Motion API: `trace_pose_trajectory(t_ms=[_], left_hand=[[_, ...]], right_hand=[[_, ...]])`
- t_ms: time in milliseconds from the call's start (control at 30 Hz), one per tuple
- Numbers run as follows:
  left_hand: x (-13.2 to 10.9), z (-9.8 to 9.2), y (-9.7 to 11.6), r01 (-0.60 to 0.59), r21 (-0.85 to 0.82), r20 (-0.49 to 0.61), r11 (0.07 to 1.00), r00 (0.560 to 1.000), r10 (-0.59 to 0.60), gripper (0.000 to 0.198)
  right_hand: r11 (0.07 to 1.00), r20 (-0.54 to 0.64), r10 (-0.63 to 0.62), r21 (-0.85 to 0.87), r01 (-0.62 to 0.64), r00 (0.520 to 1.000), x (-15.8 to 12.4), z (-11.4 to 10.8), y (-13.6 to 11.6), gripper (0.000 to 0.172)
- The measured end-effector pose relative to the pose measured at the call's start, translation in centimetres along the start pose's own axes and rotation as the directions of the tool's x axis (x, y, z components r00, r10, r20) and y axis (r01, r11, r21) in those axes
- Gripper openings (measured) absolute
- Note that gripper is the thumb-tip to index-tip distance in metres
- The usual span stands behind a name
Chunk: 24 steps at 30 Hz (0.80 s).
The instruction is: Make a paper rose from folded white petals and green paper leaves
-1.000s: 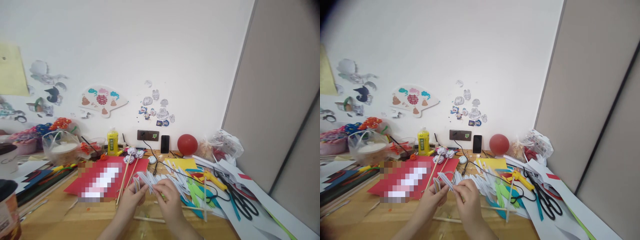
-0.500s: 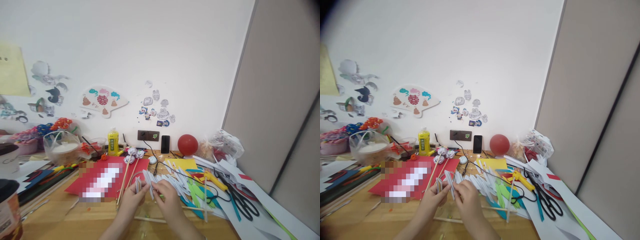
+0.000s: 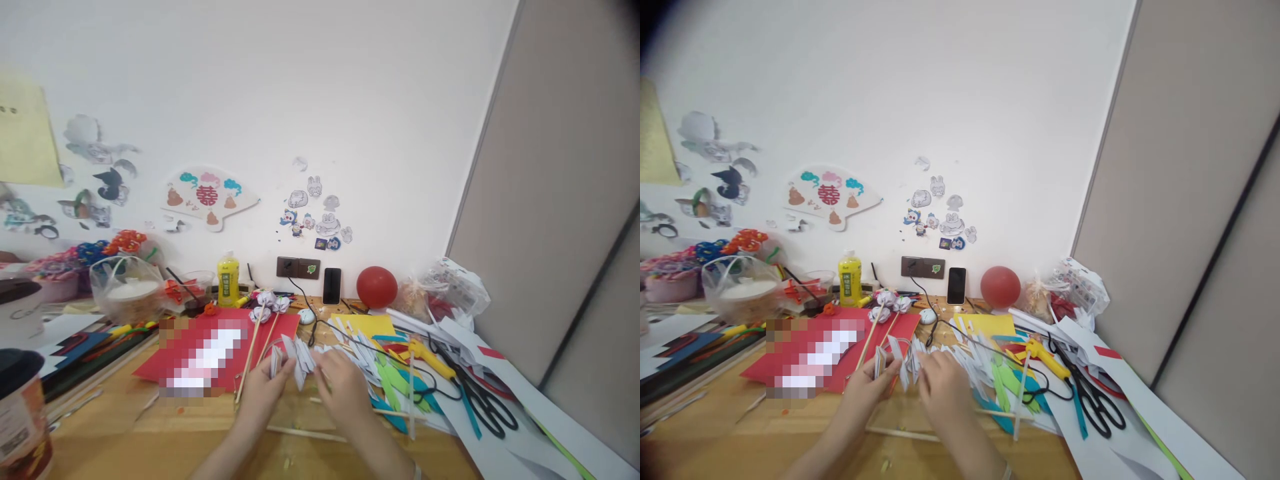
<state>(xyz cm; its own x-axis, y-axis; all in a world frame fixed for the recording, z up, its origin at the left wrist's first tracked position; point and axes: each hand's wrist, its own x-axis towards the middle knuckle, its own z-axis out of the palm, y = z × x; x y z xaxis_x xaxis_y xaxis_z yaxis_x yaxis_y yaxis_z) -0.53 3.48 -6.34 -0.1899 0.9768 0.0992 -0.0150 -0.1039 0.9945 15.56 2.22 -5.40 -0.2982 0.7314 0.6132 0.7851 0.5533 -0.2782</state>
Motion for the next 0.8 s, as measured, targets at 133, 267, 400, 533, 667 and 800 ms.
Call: trace_pose_trajectory(t_ms=[133, 267, 400, 533, 667, 800], left_hand=[[1.3, -0.7, -0.7, 0.019, 0.034, -0.107, 0.999, 0.994, -0.015, 0.038], [2.1, -1.1, -1.7, 0.044, 0.057, -0.159, 0.997, 0.987, -0.034, 0.034], [2.0, -1.1, -1.9, 0.057, 0.067, -0.157, 0.996, 0.986, -0.046, 0.031], [1.7, -0.9, -1.6, 0.065, 0.051, -0.131, 0.997, 0.990, -0.058, 0.035], [1.5, -0.8, -1.4, 0.072, 0.021, -0.099, 0.997, 0.993, -0.069, 0.035], [1.3, -0.6, -1.7, 0.066, -0.019, -0.056, 0.998, 0.996, -0.067, 0.035]], right_hand=[[0.978, 0.096, 0.207, -0.043, -0.203, 0.974, 1.5, 0.8, 1.7, 0.019], [0.967, 0.260, 0.252, -0.097, -0.235, 0.932, 2.8, 3.0, 2.2, 0.018], [0.959, 0.344, 0.283, -0.113, -0.260, 0.895, 3.3, 4.7, 2.3, 0.017], [0.947, 0.310, 0.317, -0.045, -0.319, 0.896, 3.0, 5.0, 2.9, 0.014], [0.924, 0.212, 0.343, 0.096, -0.369, 0.915, 2.6, 4.4, 3.6, 0.013], [0.869, 0.072, 0.400, 0.286, -0.403, 0.914, 2.1, 3.7, 4.1, 0.013]])
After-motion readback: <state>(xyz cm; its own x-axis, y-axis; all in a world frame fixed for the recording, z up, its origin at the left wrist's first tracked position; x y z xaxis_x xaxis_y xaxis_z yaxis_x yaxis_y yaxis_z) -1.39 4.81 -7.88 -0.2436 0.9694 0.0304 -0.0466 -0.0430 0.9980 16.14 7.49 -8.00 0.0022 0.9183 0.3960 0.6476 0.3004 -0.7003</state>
